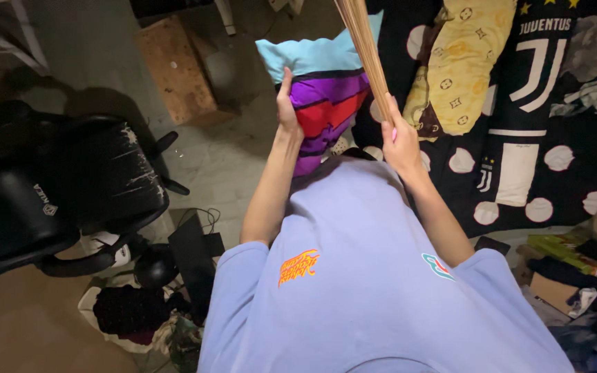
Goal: The person uses a broom to repeatedly hit and brush two different pillows, one multicolored and one yellow with a brown pattern, in a cluttered room.
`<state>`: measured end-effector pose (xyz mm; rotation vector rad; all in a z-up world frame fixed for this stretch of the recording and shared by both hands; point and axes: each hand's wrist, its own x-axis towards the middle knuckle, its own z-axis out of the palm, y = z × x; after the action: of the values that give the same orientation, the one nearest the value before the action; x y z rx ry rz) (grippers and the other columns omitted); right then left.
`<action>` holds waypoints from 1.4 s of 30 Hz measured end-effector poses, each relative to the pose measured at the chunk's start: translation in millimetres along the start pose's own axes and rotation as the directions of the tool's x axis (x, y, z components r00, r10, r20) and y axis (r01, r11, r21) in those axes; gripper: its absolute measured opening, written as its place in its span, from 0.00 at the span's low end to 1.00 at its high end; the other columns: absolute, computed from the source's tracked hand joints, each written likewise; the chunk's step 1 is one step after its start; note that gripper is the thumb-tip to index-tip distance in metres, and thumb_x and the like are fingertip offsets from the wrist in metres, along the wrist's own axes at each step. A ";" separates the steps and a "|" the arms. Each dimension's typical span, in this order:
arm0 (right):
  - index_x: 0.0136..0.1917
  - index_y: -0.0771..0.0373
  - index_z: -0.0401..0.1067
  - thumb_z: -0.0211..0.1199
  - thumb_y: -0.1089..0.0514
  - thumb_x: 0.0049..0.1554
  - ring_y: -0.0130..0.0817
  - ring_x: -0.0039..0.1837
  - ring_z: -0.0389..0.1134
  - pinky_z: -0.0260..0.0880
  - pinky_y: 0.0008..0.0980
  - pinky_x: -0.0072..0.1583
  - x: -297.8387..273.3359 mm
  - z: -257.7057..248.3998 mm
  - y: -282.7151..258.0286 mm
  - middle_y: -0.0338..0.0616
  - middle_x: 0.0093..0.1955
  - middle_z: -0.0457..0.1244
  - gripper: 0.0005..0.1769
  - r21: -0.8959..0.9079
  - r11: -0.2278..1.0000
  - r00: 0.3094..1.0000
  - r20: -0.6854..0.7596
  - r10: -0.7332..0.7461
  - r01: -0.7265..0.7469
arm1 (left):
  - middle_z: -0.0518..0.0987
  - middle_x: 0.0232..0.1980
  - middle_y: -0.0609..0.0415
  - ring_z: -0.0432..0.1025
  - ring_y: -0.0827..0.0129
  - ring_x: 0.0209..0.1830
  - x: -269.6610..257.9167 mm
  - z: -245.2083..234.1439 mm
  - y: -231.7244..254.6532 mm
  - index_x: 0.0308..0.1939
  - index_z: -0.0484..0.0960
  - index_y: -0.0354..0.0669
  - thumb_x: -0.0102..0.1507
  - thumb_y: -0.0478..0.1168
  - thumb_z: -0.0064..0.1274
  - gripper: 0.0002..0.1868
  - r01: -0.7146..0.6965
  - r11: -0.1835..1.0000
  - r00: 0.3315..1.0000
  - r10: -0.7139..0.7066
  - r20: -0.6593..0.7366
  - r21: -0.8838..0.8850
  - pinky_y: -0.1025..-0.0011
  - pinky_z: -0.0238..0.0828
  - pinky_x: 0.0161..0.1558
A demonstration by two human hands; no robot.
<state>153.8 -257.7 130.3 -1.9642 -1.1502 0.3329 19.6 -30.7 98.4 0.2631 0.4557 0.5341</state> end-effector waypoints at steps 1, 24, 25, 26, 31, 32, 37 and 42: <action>0.83 0.55 0.54 0.54 0.61 0.69 0.61 0.62 0.69 0.70 0.44 0.62 -1.6 -1.0 -0.2 0.63 0.72 0.62 0.30 0.007 0.998 0.998 -0.001 -0.059 0.059 | 0.77 0.64 0.37 0.75 0.49 0.62 2.2 2.5 0.2 0.67 0.70 0.29 0.71 0.59 0.39 0.35 0.016 0.999 1.000 -0.015 0.013 -0.044 0.53 0.73 0.65; 0.85 0.56 0.55 0.57 0.63 0.65 0.55 0.52 0.69 0.70 0.43 0.57 -21.1 12.7 35.0 0.59 0.58 0.65 0.37 0.009 1.000 1.000 -0.010 -0.003 0.003 | 0.78 0.62 0.40 0.74 0.49 0.62 7.1 25.2 28.5 0.65 0.71 0.34 0.72 0.58 0.40 0.31 -0.214 0.958 0.976 0.217 -0.005 -0.189 0.50 0.71 0.67; 0.84 0.56 0.55 0.56 0.64 0.63 0.55 0.50 0.67 0.69 0.43 0.55 -25.9 10.6 38.9 0.58 0.54 0.64 0.37 0.025 1.000 1.000 0.010 -0.014 0.014 | 0.78 0.62 0.40 0.74 0.49 0.62 10.1 22.3 26.8 0.65 0.71 0.34 0.72 0.58 0.40 0.31 -0.222 0.956 0.975 0.223 -0.014 -0.189 0.50 0.71 0.67; 0.84 0.56 0.55 0.56 0.64 0.61 0.54 0.47 0.66 0.68 0.43 0.53 -31.0 9.2 42.7 0.58 0.51 0.62 0.38 0.041 0.999 0.999 0.030 -0.025 0.024 | 0.78 0.61 0.40 0.75 0.49 0.61 12.0 18.0 23.7 0.64 0.72 0.33 0.72 0.58 0.40 0.31 -0.199 0.960 0.980 0.201 -0.012 -0.199 0.50 0.71 0.66; 0.76 0.56 0.63 0.61 0.59 0.52 0.52 0.37 0.66 0.68 0.43 0.45 -46.5 14.9 59.3 0.58 0.44 0.62 0.37 -0.018 0.998 0.958 0.280 0.056 -0.053 | 0.80 0.56 0.49 0.76 0.60 0.51 19.4 -4.3 15.0 0.67 0.70 0.45 0.74 0.60 0.39 0.28 -0.515 0.446 0.772 0.613 0.170 0.732 0.56 0.80 0.61; 0.76 0.56 0.63 0.60 0.60 0.53 0.53 0.38 0.66 0.69 0.43 0.46 -48.2 15.6 61.8 0.59 0.45 0.62 0.37 -0.016 0.993 0.957 0.266 0.113 -0.113 | 0.80 0.56 0.48 0.76 0.58 0.52 17.7 -7.3 19.8 0.65 0.72 0.42 0.75 0.58 0.40 0.26 -0.521 0.716 0.836 0.539 0.105 0.465 0.55 0.77 0.61; 0.81 0.61 0.57 0.53 0.62 0.63 0.58 0.55 0.69 0.70 0.45 0.58 -42.9 3.8 68.6 0.60 0.61 0.65 0.33 0.000 1.000 1.000 -0.013 -0.023 0.023 | 0.81 0.57 0.47 0.76 0.54 0.57 5.0 1.3 46.6 0.59 0.77 0.39 0.72 0.55 0.45 0.24 -0.298 0.921 0.954 0.293 -0.061 -0.252 0.53 0.72 0.63; 0.85 0.56 0.51 0.46 0.59 0.70 0.64 0.64 0.68 0.68 0.47 0.64 -18.6 22.8 52.7 0.72 0.67 0.62 0.31 0.034 0.950 0.941 -0.150 -0.304 0.312 | 0.79 0.60 0.44 0.75 0.51 0.60 -5.3 33.1 40.5 0.62 0.75 0.37 0.71 0.55 0.48 0.26 -0.313 0.927 0.948 0.292 -0.126 -0.207 0.50 0.70 0.65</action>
<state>162.2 -274.3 72.9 -1.6949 -1.3146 0.0576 14.2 -4.0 143.4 0.0901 0.4427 0.8983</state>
